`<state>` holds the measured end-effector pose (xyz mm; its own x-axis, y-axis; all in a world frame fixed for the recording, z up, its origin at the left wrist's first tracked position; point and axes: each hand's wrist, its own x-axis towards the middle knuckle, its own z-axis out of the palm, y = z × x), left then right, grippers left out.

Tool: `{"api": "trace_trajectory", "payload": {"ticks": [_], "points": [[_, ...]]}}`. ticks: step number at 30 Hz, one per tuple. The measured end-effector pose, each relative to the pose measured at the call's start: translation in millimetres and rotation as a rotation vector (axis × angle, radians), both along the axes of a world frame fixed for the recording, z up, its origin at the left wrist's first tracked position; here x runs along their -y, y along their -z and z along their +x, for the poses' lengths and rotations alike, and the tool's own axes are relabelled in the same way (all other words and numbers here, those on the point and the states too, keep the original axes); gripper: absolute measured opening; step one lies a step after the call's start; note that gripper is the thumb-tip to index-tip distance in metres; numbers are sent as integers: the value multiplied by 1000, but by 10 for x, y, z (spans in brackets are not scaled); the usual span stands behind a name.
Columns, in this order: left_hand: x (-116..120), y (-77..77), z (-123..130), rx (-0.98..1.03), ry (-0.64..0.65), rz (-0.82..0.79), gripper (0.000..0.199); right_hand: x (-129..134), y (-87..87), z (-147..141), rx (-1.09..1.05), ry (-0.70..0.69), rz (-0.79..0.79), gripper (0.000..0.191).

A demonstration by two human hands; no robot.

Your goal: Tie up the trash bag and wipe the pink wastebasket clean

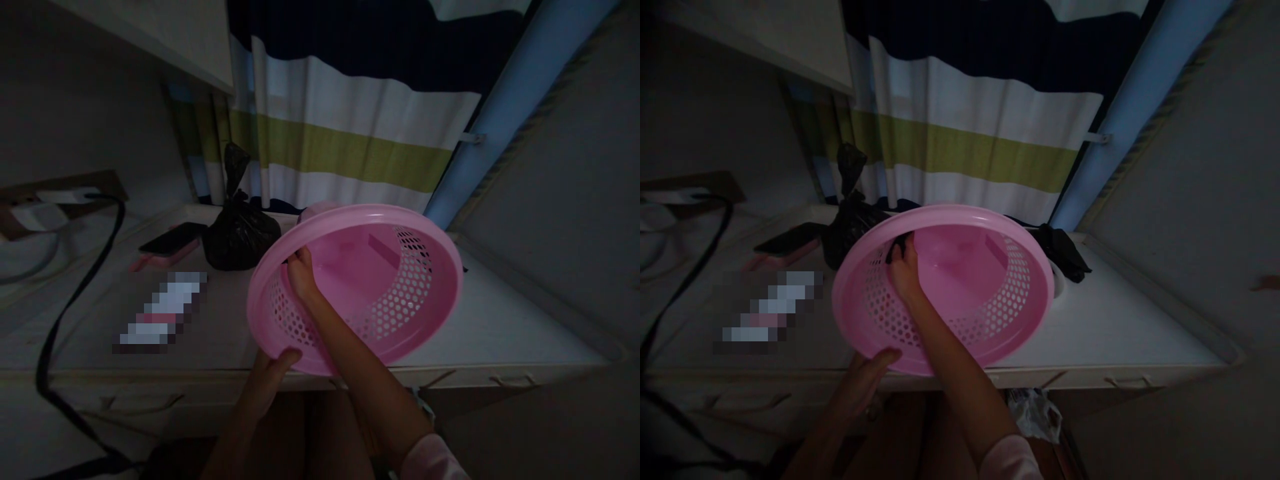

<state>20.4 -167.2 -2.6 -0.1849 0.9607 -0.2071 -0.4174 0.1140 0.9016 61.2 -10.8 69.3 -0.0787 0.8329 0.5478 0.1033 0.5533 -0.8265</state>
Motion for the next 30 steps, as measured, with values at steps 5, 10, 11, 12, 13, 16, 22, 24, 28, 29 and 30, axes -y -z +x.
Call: {"api": "trace_trajectory", "payload": {"ticks": [5, 10, 11, 12, 13, 16, 22, 24, 28, 29, 30], "points": [[8, -35, 2, 13, -24, -22, 57, -128, 113, 55, 259, 117, -96, 53], [19, -15, 0, -27, -12, -9, 51, -183, 236, 357, 713, 197, -244, 58], [19, -12, -2, -41, -10, -13, 49, -179, 251, 421, 746, 202, -257, 57], [18, -12, -4, -48, -7, -18, 48, -167, 262, 478, 768, 207, -265, 56], [16, -14, -5, -48, -5, -22, 48, -148, 271, 526, 798, 214, -272, 56], [8, -21, -3, -12, 0, -1, 52, -42, 278, 609, 886, 234, -272, 52], [1, -1, 22, -2, -40, -7, 54, 364, 156, 521, 949, 211, -240, 50], [1, -12, 30, 0, -36, -6, 54, 508, 60, 436, 871, 184, -207, 55], [-7, -43, 24, 28, -22, 11, 58, 623, -153, 246, 547, 140, -119, 49], [-8, -45, 17, 25, -25, 1, 58, 604, -198, 206, 454, 141, -98, 43], [-9, -45, 10, 18, -28, -7, 58, 567, -238, 173, 360, 150, -81, 38]]}}
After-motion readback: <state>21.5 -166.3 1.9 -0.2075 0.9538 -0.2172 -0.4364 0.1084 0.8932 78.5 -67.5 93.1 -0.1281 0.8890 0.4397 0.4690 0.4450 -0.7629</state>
